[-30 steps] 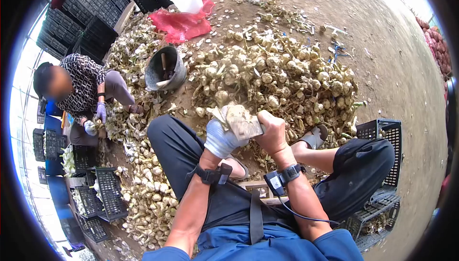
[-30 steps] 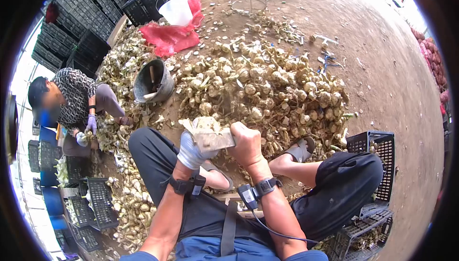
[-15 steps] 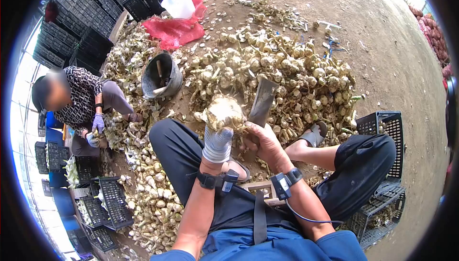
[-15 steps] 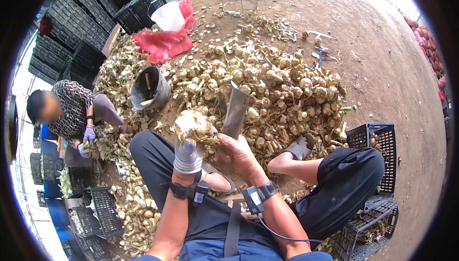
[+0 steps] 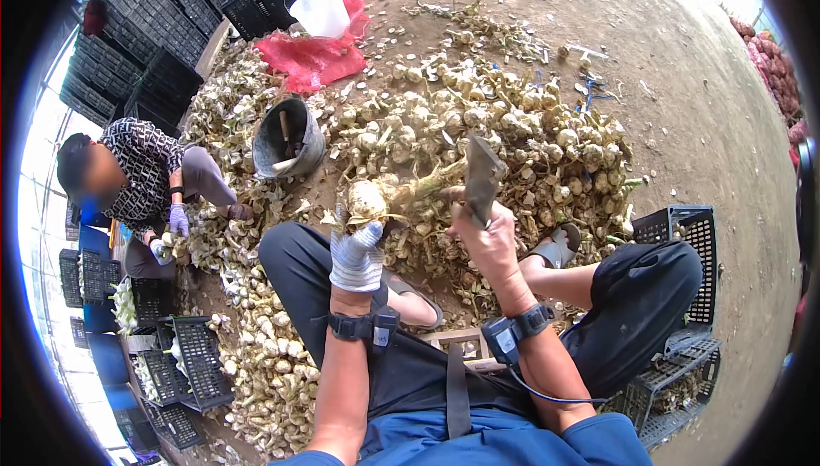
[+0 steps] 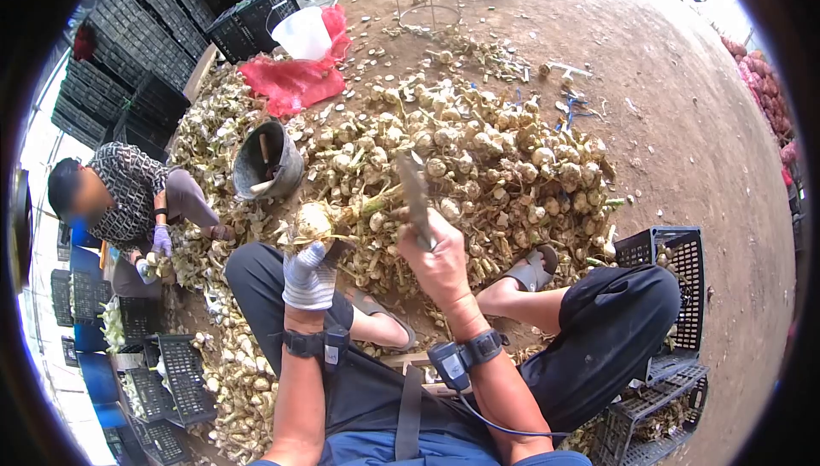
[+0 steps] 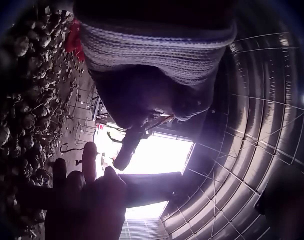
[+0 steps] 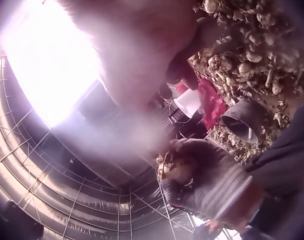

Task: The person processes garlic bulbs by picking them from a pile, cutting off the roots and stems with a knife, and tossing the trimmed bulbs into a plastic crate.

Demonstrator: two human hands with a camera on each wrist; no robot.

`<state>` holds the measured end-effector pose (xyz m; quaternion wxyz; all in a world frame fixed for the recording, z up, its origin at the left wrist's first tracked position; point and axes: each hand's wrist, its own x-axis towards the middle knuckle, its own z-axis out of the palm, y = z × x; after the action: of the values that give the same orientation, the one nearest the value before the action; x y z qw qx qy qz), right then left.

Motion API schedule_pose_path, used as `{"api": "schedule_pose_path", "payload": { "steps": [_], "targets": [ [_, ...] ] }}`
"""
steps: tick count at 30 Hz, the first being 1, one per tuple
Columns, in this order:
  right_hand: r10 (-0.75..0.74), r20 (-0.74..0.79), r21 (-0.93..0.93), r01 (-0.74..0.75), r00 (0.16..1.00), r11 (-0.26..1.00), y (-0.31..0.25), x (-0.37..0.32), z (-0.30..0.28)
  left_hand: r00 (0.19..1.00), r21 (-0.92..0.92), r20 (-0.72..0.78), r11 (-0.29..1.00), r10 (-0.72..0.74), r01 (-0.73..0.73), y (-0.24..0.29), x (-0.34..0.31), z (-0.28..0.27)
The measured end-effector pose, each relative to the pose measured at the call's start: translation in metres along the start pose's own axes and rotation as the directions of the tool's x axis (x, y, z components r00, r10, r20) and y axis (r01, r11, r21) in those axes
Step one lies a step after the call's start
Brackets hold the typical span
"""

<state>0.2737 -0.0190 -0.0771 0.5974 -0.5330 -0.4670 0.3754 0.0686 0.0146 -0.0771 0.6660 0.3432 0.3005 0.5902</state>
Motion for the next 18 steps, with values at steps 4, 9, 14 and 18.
{"api": "schedule_pose_path", "payload": {
  "steps": [4, 9, 14, 18],
  "targets": [
    [-0.066, -0.003, -0.11, 0.066, 0.998, 0.992, -0.008, -0.002, 0.008, 0.999, -0.074, 0.005, 0.996, -0.05, 0.05, 0.0, -0.007, 0.017],
    [-0.136, -0.007, -0.177, 0.132, 0.991, 0.975, -0.008, 0.001, 0.009, 0.992, -0.093, 0.028, 0.988, -0.12, 0.122, -0.005, -0.003, 0.008],
    [-0.173, -0.036, -0.152, 0.166, 0.984, 0.974, 0.003, 0.0, 0.018, 0.989, -0.098, 0.081, 0.987, -0.12, 0.128, -0.006, -0.006, 0.005],
    [0.115, 0.017, -0.203, -0.11, 0.993, 0.973, 0.094, -0.033, 0.034, 0.98, -0.284, 0.156, 0.945, -0.124, 0.165, -0.003, -0.01, 0.009]
  ]
}}
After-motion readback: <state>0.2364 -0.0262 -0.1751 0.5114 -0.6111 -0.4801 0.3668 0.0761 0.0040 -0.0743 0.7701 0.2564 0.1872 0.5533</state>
